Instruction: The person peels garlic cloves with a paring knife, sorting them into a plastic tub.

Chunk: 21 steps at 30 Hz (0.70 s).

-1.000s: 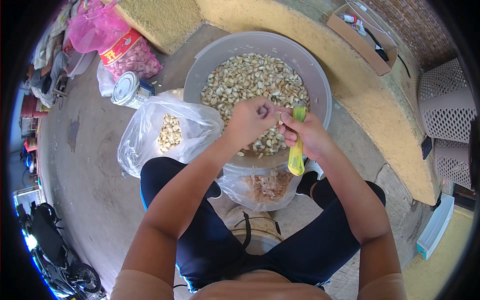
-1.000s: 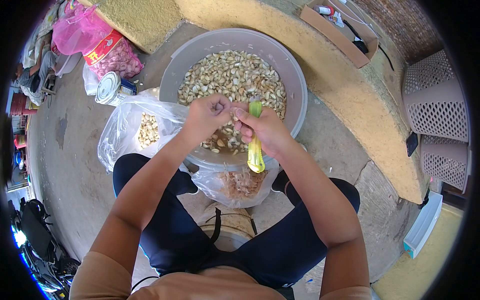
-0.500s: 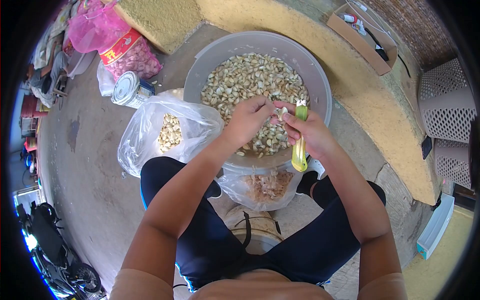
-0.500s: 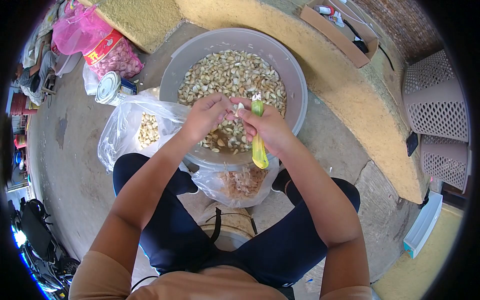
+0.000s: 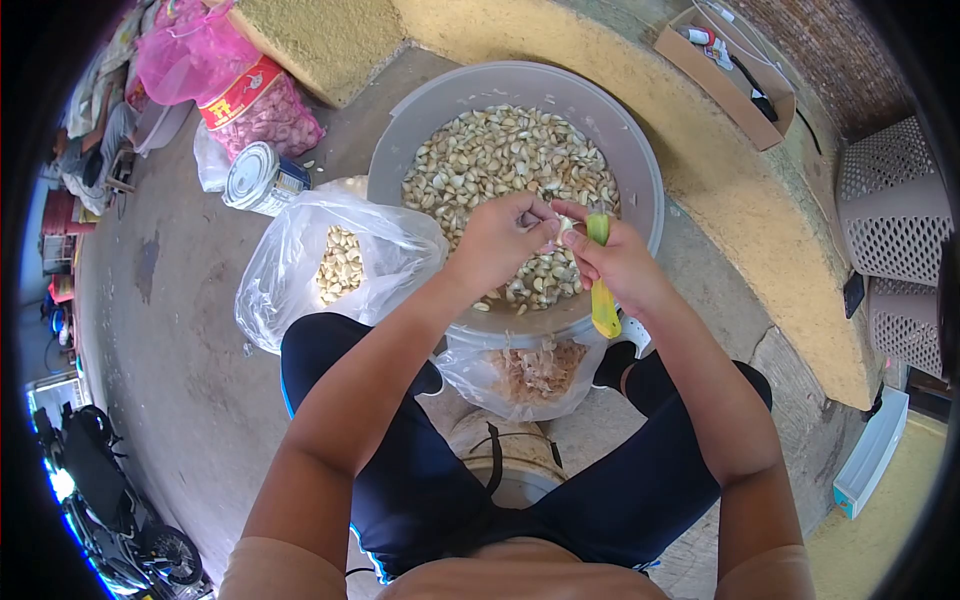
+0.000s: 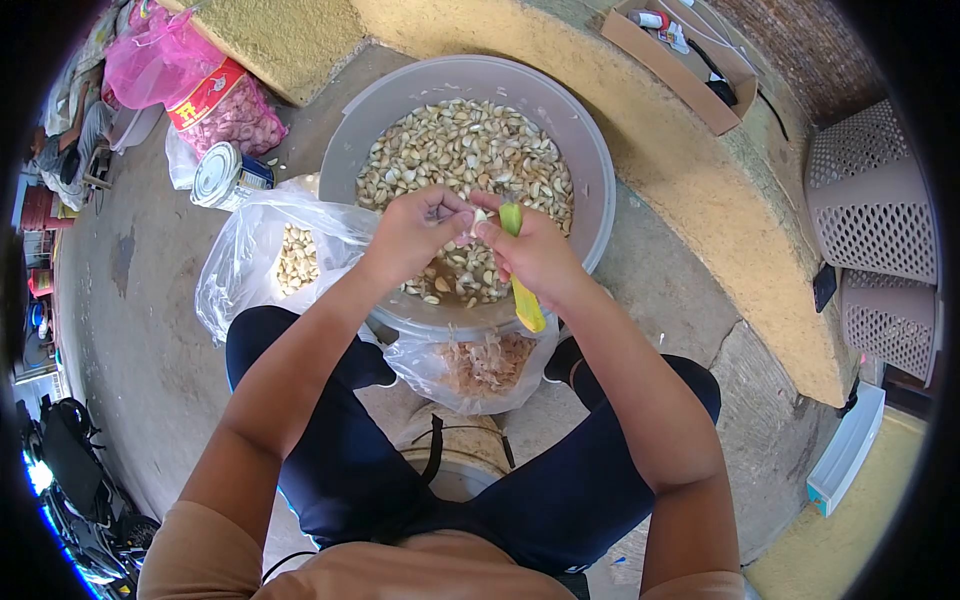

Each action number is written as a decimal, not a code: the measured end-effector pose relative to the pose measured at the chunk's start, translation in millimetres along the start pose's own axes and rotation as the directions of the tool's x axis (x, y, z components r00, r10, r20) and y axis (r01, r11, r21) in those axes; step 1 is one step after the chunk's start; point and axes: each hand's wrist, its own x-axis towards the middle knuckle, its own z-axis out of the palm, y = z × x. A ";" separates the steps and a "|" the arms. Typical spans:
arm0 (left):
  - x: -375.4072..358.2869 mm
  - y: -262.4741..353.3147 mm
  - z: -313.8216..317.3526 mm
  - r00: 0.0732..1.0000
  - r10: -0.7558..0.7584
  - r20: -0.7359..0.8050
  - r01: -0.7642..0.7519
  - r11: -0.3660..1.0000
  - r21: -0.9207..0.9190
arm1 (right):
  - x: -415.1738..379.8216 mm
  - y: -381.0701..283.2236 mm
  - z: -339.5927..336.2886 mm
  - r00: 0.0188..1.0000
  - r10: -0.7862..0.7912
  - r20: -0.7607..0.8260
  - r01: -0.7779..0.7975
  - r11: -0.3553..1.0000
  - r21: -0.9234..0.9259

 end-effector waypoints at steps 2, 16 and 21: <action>-0.7 -3.2 1.4 0.996 0.091 0.002 -0.090 0.982 0.167 | -0.3 -0.2 0.4 1.000 0.003 -0.008 -0.003 1.000 -0.023; -0.2 -7.1 0.5 0.979 0.197 0.056 -0.205 0.951 0.231 | 2.9 2.4 -5.1 0.993 0.093 -0.067 -0.079 0.980 0.181; 4.1 -10.7 1.0 0.996 0.082 -0.040 -0.078 0.992 0.099 | 1.0 -0.8 -2.1 0.988 0.129 -0.084 -0.109 0.971 0.211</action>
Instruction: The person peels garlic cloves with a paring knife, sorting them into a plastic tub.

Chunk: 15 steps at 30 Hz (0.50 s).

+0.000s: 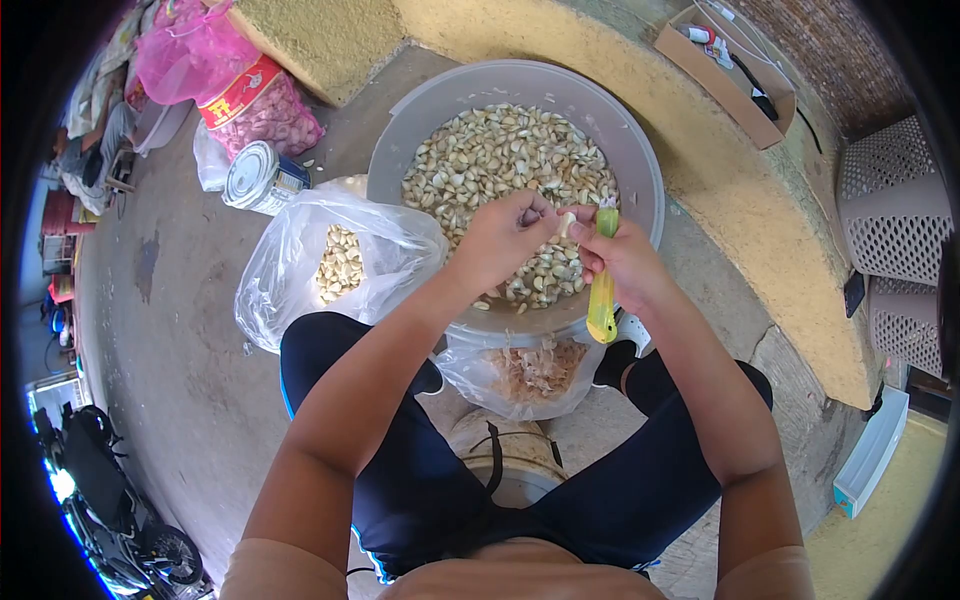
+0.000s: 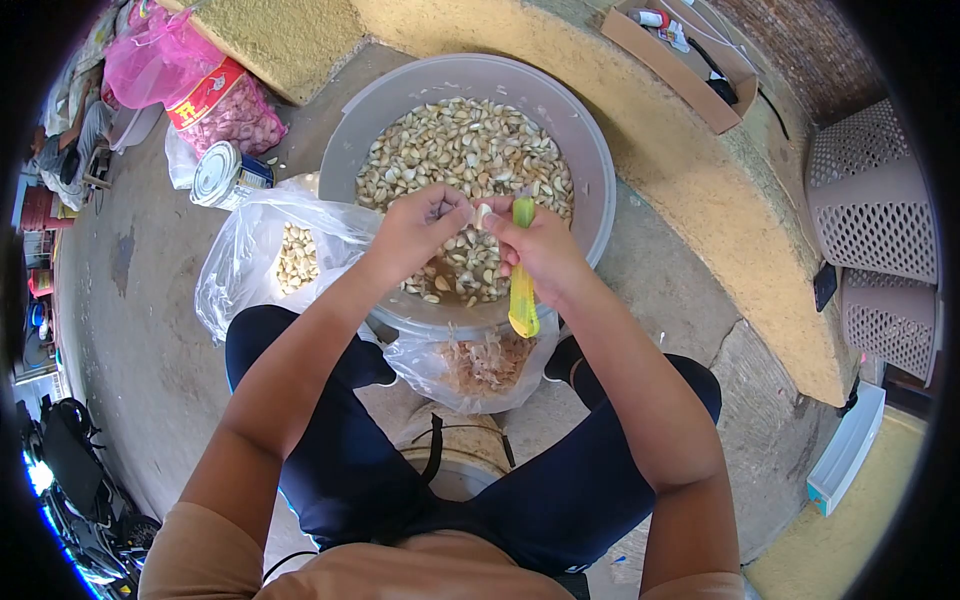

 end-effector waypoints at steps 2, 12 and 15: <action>-1.5 4.3 -2.1 0.999 -0.026 0.037 0.021 0.992 0.122 | 0.8 0.3 -0.5 1.000 0.008 0.000 -0.008 1.000 0.010; -1.3 -4.2 -2.4 0.975 -0.009 0.220 -0.010 0.996 0.085 | 7.6 8.0 -6.8 1.000 0.013 -0.002 -0.013 0.997 0.079; 0.7 -13.0 -5.1 0.961 0.053 0.273 -0.101 0.981 0.165 | 8.0 7.9 -7.1 1.000 0.017 -0.027 -0.013 0.991 0.136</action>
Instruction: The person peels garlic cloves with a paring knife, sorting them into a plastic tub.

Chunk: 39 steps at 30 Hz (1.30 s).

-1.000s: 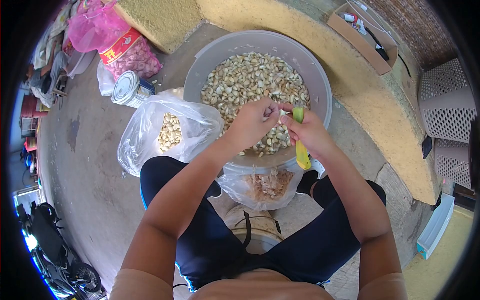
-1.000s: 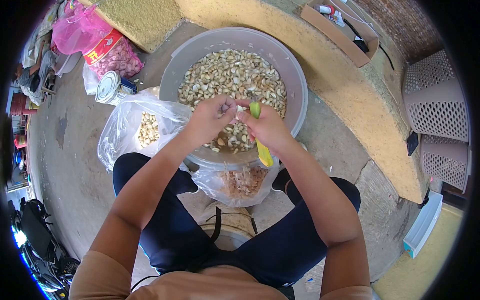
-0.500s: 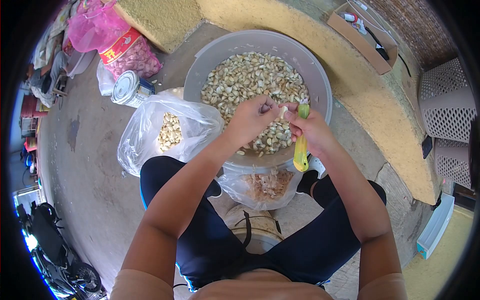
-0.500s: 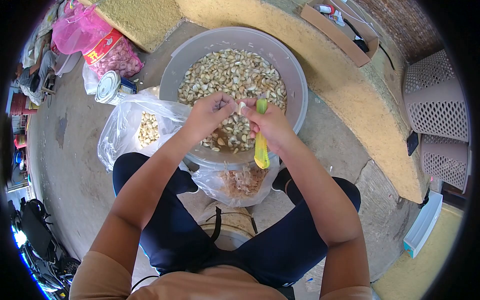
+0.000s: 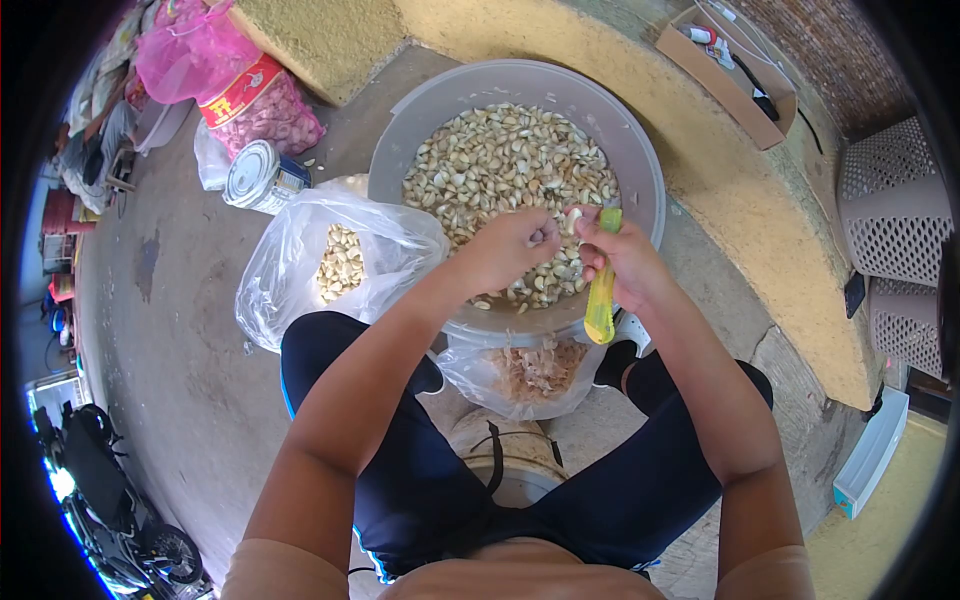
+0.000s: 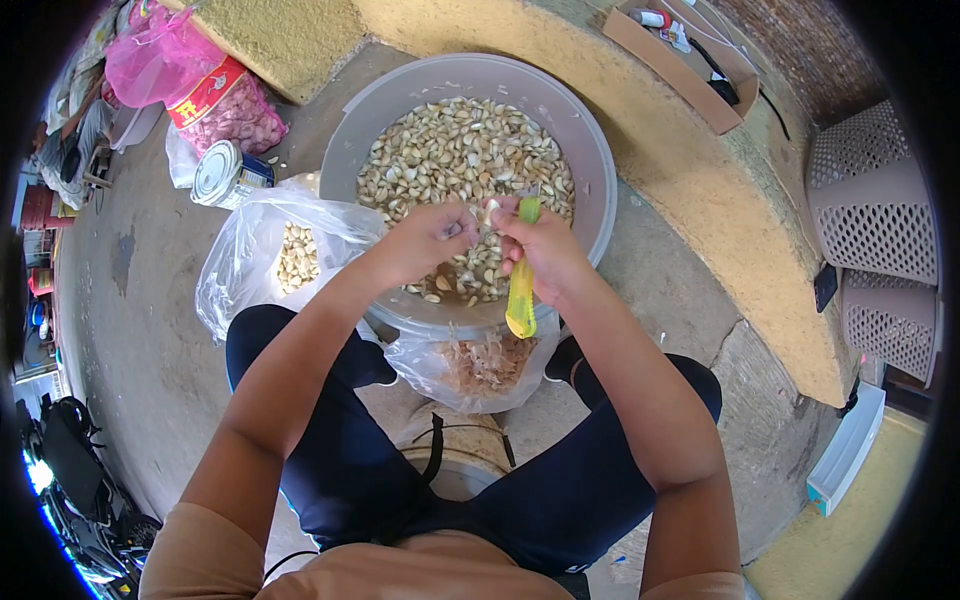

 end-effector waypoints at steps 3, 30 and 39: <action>-2.4 3.6 0.7 0.989 -0.139 0.051 0.140 0.990 -0.006 | 3.6 -0.8 -3.4 1.000 0.006 0.000 -0.006 0.999 0.047; -1.5 12.1 -12.5 0.984 -0.120 -0.135 0.094 0.979 -0.181 | 56.3 96.9 97.9 0.964 0.010 0.264 0.143 0.820 -0.554; -1.5 10.0 -16.8 0.967 -0.253 -0.031 0.231 0.921 -0.312 | 34.1 42.6 15.6 0.981 0.193 -0.021 -0.194 0.961 -0.197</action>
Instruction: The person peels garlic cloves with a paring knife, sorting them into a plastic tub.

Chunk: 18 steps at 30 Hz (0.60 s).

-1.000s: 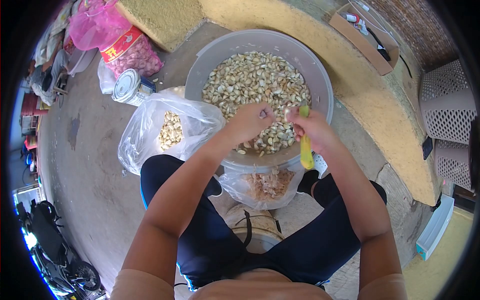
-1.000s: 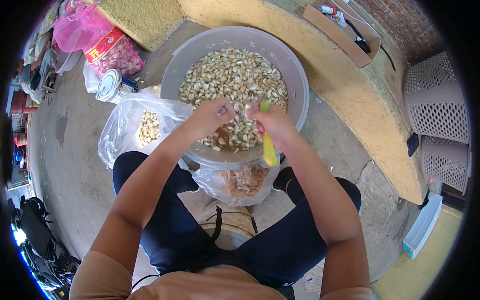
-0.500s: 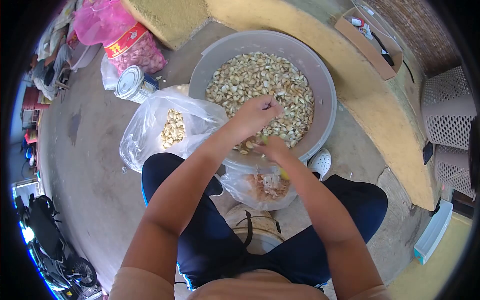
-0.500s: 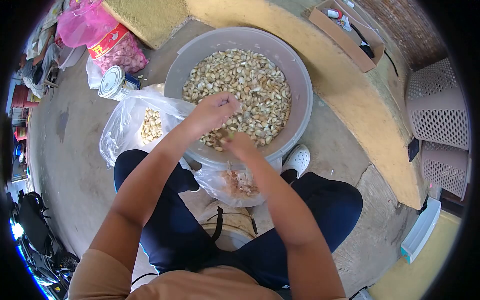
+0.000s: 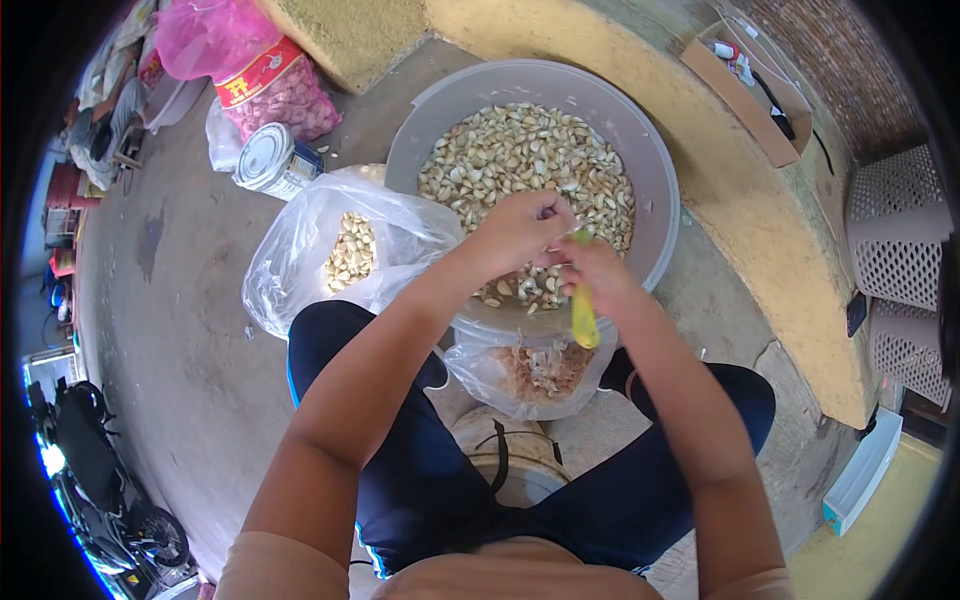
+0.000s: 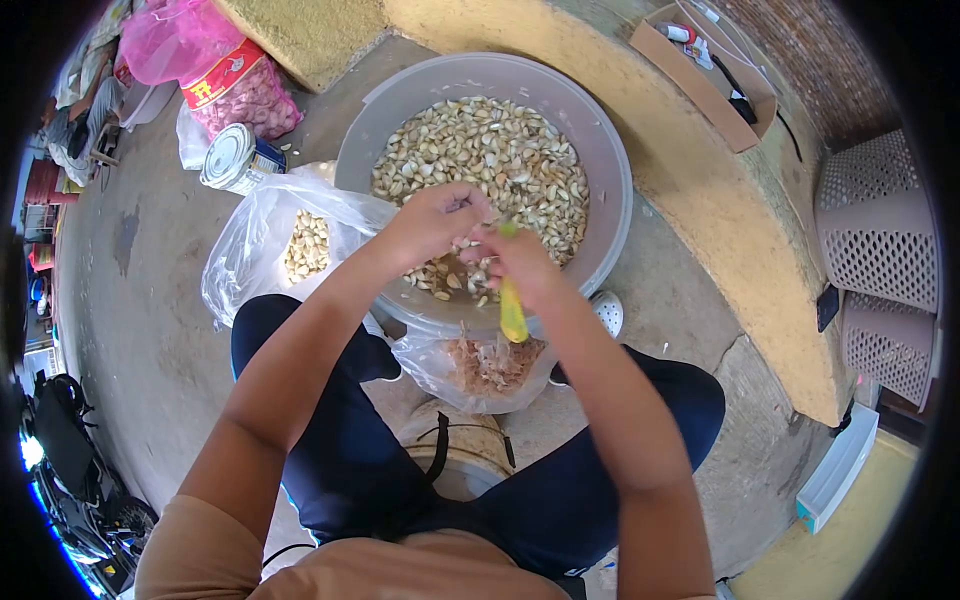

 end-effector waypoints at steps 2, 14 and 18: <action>-2.7 3.5 1.6 1.000 -0.013 0.025 0.011 0.997 0.083 | -22.0 -20.4 -16.9 0.985 0.070 0.158 -0.103 0.971 0.213; -6.5 -3.6 19.4 0.895 -0.223 0.386 0.261 0.964 -0.046 | -47.0 -5.9 -35.7 0.997 -0.070 -0.034 0.072 0.995 0.070; -3.9 -2.4 11.3 0.883 -0.199 0.426 0.397 0.800 -0.450 | -45.1 -0.9 -40.2 0.984 -0.160 -0.077 0.163 0.986 0.035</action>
